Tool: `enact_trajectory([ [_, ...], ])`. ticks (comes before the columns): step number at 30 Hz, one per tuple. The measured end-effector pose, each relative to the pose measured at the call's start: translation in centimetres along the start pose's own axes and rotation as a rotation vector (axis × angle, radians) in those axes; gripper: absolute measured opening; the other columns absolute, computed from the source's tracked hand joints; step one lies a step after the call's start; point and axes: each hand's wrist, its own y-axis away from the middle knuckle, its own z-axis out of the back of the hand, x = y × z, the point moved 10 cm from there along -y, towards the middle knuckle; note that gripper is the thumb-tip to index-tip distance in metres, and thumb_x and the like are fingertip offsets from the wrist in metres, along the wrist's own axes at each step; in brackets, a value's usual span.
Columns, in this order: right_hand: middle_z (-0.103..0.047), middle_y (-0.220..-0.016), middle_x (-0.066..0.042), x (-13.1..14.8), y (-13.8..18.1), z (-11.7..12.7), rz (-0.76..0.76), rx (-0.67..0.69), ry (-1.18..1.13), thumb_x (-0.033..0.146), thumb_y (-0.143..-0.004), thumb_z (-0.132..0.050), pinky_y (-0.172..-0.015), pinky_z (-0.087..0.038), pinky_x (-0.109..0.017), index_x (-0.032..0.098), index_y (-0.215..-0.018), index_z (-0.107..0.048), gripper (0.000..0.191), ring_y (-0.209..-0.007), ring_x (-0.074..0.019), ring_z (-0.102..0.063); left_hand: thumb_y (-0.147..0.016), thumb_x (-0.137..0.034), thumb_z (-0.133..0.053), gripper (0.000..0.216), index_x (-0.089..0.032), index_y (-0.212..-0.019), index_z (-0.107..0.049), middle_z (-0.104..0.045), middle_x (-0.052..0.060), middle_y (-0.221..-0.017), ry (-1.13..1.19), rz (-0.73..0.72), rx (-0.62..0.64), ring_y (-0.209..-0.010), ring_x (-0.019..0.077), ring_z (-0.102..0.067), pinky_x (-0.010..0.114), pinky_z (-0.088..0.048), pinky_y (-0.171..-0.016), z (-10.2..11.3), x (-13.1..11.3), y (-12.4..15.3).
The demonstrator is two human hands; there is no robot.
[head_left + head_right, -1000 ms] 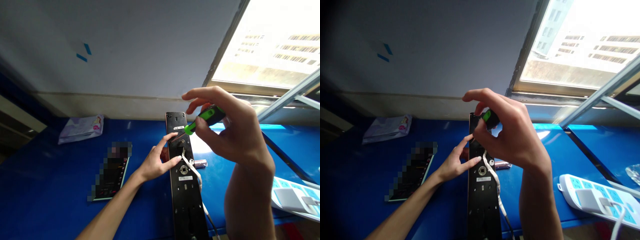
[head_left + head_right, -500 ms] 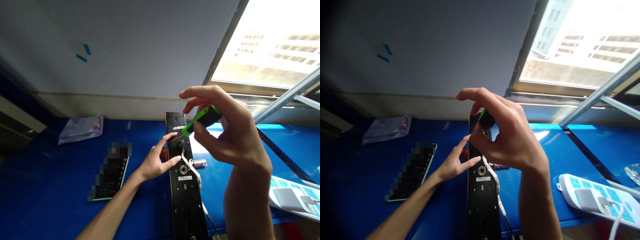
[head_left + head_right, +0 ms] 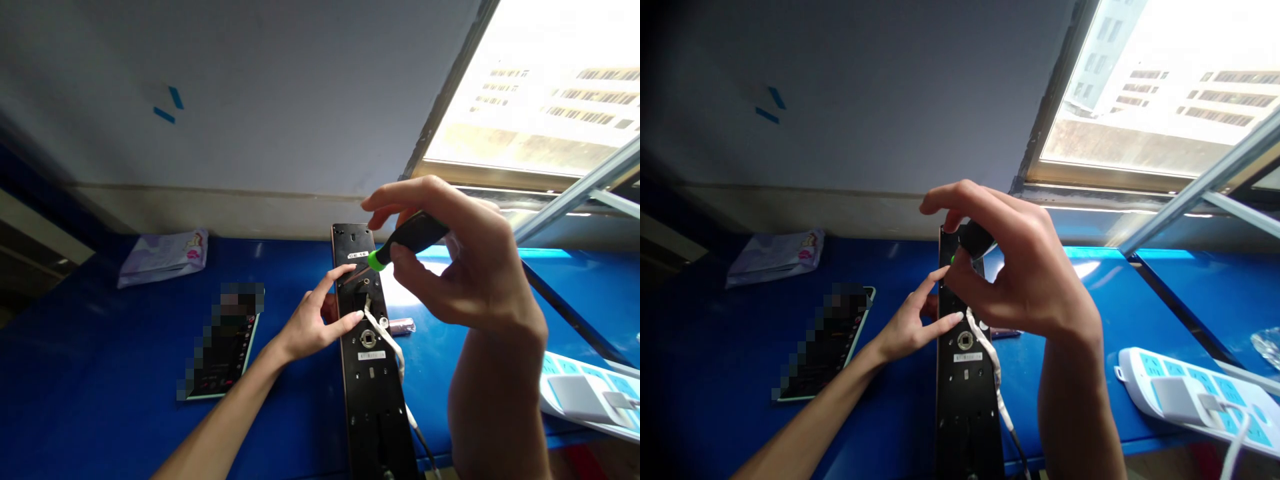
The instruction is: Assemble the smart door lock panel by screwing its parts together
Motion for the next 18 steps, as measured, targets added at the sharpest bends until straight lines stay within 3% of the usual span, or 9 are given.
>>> enact_trajectory([
  [5, -0.077, -0.080, 0.001, -0.42, -0.08, 0.50, -0.001, -0.061, 0.101, 0.024, -0.094, -0.075, -0.054, -0.056, -0.029, 0.025, -0.093, -0.074, 0.002, -0.061, -0.0136, -0.069, -0.094, -0.038, -0.076, 0.074, -0.029, -0.158, -0.040, -0.082, 0.002, -0.102, 0.009, 0.009, -0.002, -0.088, 0.0257, -0.080, 0.036, -0.063, -0.082, -0.02, 0.30, -0.01],
  [7, -0.078, -0.082, 0.001, -0.55, -0.05, 0.50, -0.012, -0.058, 0.110, 0.024, -0.097, -0.073, -0.056, -0.056, -0.028, 0.026, -0.094, -0.075, 0.003, -0.063, -0.0127, -0.070, -0.093, -0.039, -0.076, 0.075, -0.030, -0.159, -0.040, -0.082, 0.003, -0.106, 0.017, 0.006, -0.003, -0.089, 0.0259, -0.081, 0.037, -0.063, -0.082, -0.01, 0.31, -0.01],
  [11, -0.079, -0.104, -0.002, -0.18, 0.12, 0.03, -0.014, 0.022, 0.040, 0.006, -0.090, -0.063, -0.073, -0.064, -0.031, 0.026, -0.123, -0.070, 0.038, -0.087, -0.0168, -0.075, -0.093, -0.039, -0.076, 0.075, -0.029, -0.159, -0.040, -0.082, 0.001, -0.098, 0.014, 0.002, -0.003, -0.084, 0.0249, -0.080, 0.036, -0.063, -0.081, 0.02, 0.10, -0.02],
  [13, -0.076, -0.108, -0.003, -0.27, 0.15, -0.20, -0.039, 0.051, 0.032, 0.004, -0.085, -0.062, -0.076, -0.065, -0.032, 0.026, -0.126, -0.068, 0.048, -0.091, -0.0181, -0.074, -0.094, -0.039, -0.076, 0.075, -0.029, -0.159, -0.040, -0.081, 0.000, -0.096, 0.014, 0.002, -0.008, -0.081, 0.0239, -0.080, 0.035, -0.063, -0.079, 0.05, 0.04, -0.03],
  [15, -0.077, -0.102, -0.002, -0.39, 0.07, -0.09, -0.045, 0.028, 0.048, 0.009, -0.087, -0.067, -0.072, -0.064, -0.032, 0.025, -0.120, -0.071, 0.037, -0.083, -0.0170, -0.073, -0.094, -0.039, -0.076, 0.075, -0.029, -0.158, -0.040, -0.081, 0.001, -0.098, 0.025, 0.000, -0.005, -0.081, 0.0238, -0.080, 0.035, -0.063, -0.078, -0.02, 0.05, -0.04],
  [18, -0.077, -0.084, 0.000, -0.45, -0.05, 0.31, -0.023, -0.041, 0.097, 0.025, -0.095, -0.076, -0.060, -0.058, -0.031, 0.024, -0.100, -0.075, 0.006, -0.065, -0.0137, -0.069, -0.094, -0.039, -0.077, 0.075, -0.029, -0.159, -0.040, -0.081, 0.003, -0.101, 0.045, -0.001, 0.003, -0.084, 0.0251, -0.080, 0.034, -0.063, -0.077, -0.15, 0.24, -0.05],
])
